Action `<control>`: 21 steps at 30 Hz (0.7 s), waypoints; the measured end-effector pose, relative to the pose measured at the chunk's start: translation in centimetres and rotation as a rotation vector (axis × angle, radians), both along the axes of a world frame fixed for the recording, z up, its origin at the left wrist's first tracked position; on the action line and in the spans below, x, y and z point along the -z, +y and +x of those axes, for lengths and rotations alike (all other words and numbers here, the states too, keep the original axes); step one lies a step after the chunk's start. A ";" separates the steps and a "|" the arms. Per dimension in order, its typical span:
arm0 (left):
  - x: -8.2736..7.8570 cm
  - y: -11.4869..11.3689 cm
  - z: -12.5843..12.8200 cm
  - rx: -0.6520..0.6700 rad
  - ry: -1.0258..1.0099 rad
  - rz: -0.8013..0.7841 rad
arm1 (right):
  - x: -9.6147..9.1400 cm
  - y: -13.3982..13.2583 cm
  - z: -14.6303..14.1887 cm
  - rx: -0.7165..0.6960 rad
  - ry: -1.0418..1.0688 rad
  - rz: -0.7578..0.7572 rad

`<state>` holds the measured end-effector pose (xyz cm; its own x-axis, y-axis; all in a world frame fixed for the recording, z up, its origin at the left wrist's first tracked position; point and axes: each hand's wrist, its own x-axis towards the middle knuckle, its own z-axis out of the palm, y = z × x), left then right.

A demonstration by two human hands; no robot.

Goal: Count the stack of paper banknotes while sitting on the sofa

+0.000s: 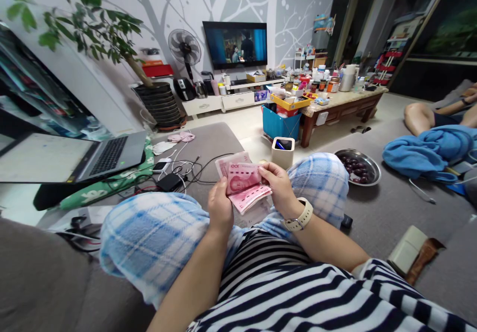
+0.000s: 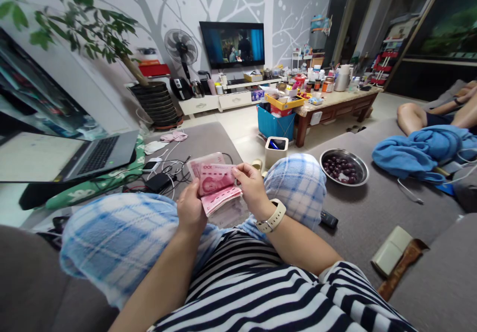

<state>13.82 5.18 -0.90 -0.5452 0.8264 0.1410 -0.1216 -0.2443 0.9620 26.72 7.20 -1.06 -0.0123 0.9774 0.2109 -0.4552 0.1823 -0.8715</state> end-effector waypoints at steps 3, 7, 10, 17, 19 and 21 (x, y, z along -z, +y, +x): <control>-0.1 -0.1 -0.1 -0.012 0.042 -0.017 | 0.0 0.0 0.0 -0.011 0.013 -0.010; 0.2 0.0 -0.1 -0.049 0.032 -0.009 | 0.1 0.0 0.0 -0.021 0.020 -0.006; 0.3 0.0 0.0 -0.032 0.034 -0.005 | 0.2 0.0 0.0 -0.024 0.021 -0.004; 0.3 0.0 -0.1 -0.049 0.045 -0.026 | 0.1 0.0 0.0 -0.014 -0.001 -0.013; 0.2 -0.1 -0.1 -0.042 0.053 -0.026 | 0.1 0.0 0.1 -0.017 0.001 -0.013; 0.0 -0.2 0.0 -0.025 0.072 -0.029 | 0.1 0.0 0.1 -0.019 0.004 -0.014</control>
